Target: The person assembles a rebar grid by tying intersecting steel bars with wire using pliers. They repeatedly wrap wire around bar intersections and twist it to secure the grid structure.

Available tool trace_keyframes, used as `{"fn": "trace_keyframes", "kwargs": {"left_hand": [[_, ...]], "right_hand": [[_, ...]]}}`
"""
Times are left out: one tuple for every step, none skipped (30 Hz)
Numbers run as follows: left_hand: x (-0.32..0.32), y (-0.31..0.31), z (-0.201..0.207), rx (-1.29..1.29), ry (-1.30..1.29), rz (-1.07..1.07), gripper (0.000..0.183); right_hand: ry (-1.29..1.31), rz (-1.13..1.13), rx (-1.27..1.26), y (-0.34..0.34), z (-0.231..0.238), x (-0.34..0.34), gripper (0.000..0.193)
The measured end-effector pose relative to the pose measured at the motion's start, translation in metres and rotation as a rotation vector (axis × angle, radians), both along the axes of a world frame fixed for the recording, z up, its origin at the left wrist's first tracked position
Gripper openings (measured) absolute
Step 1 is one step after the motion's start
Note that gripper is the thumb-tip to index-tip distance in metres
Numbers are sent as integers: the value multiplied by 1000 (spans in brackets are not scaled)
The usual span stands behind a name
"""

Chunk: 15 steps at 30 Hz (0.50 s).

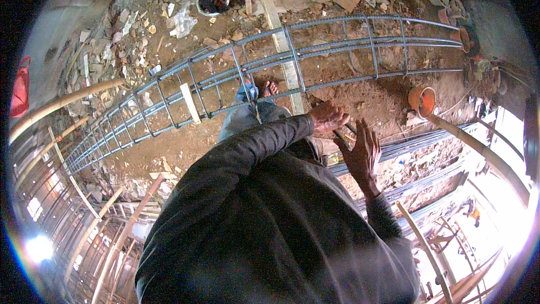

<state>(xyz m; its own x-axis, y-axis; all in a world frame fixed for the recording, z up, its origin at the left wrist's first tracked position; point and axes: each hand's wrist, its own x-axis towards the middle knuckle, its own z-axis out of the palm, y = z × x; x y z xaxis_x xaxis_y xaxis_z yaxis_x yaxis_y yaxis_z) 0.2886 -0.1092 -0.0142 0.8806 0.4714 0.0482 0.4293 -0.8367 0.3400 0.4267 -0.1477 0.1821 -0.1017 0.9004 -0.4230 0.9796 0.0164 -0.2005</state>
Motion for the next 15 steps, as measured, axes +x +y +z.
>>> {"fn": "trace_keyframes", "kwargs": {"left_hand": [[4, -7, -14, 22, 20, -15, 46], [10, -11, -30, -11, 9, -32, 46], [17, -14, -47, -101, -28, -68, 46], [28, -11, -62, -245, -32, -153, 47], [29, -14, -73, -252, -137, -137, 47], [29, -17, -79, -274, -147, -141, 48], [25, -17, -81, -270, -129, -128, 49], [22, -20, -79, -273, -114, -113, 49], [18, -19, -76, -272, -102, -99, 50], [16, -20, -71, -275, -92, -86, 51], [19, -18, -69, -369, 35, -139, 52], [24, -17, -69, -542, 87, -121, 52], [36, -11, -72, -652, 245, -164, 53], [38, -18, -76, -625, 203, -126, 43], [46, -25, -91, -492, 64, -65, 34]], "right_hand": [[0, 34, 114, -3, 1, -5, 94], [6, 112, 290, -4, 0, -7, 99], [25, 49, 214, -5, -8, -12, 110], [20, 24, 156, -7, -17, -17, 113], [21, 28, 127, -9, -29, -22, 116], [78, -9, 10, -12, -42, -25, 122], [122, -31, 114, -16, -54, -27, 121], [136, -25, 208, -20, -64, -25, 111], [156, -58, 276, -22, -76, -21, 100], [122, -61, 255, -23, -87, -18, 92], [96, -77, 243, -21, -97, -13, 83], [59, -117, 199, -18, -105, -8, 74], [95, -70, 213, -16, -110, -3, 69], [119, -53, 196, -13, -113, 2, 64], [123, -54, 150, -11, -115, 5, 59]]}}
